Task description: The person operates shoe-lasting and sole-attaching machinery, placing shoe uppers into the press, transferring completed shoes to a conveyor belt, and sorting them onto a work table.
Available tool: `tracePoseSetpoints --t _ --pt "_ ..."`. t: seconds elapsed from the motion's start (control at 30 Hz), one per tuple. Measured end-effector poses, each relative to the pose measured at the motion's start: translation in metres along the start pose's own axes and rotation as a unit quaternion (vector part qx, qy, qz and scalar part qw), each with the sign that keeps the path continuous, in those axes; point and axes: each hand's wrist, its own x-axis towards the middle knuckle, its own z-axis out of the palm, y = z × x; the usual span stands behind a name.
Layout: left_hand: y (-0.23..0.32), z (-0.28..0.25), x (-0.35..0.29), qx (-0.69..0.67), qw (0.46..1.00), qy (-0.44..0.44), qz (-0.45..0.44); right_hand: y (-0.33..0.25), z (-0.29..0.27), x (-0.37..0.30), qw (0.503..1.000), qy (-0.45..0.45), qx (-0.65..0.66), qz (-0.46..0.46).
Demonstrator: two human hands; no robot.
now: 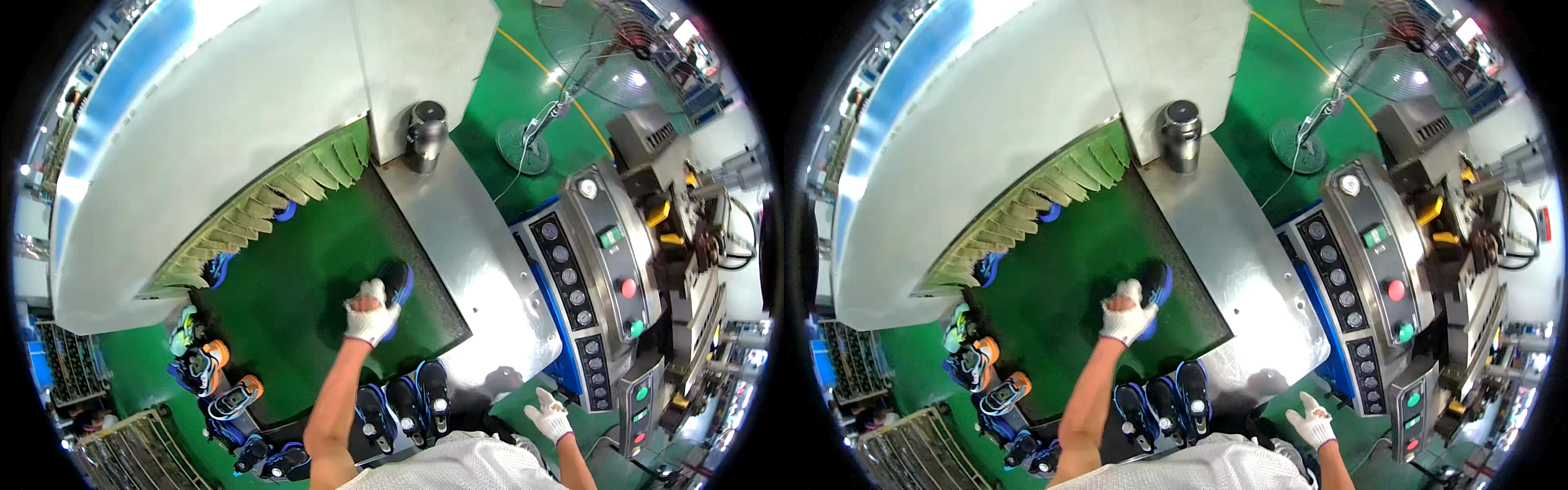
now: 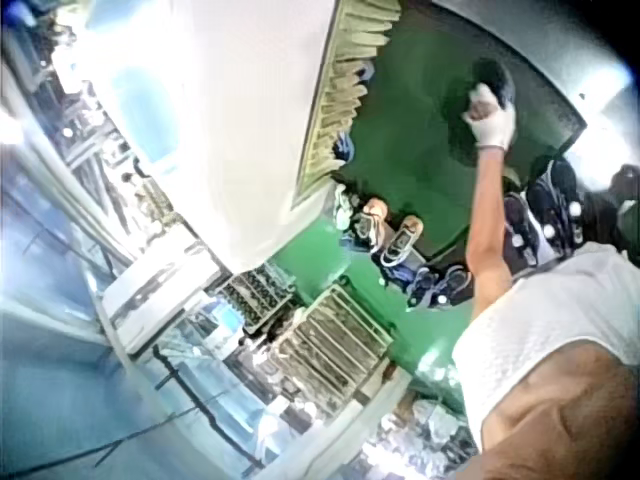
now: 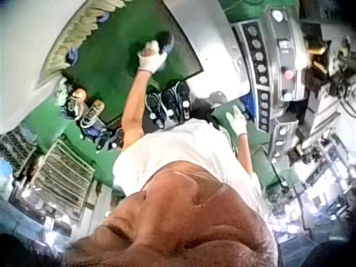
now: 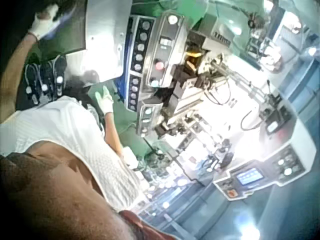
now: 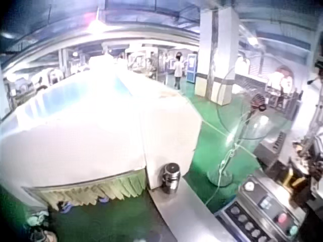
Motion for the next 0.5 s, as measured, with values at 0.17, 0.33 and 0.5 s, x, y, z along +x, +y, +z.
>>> tracePoseSetpoints --t 0.17,0.33,0.5 --pt "0.12 -0.047 -0.094 -0.295 0.948 -0.107 -0.048 -0.056 -0.009 -0.015 0.99 0.037 0.095 -0.101" --pt "0.245 -0.073 -0.157 -0.565 0.798 -0.162 0.133 -0.085 -0.042 -0.015 0.789 -0.194 0.575 -0.093" --pt "0.349 -0.095 -0.131 -0.438 0.858 -0.169 0.206 -0.104 -0.122 -0.05 0.599 -0.272 0.709 -0.254"
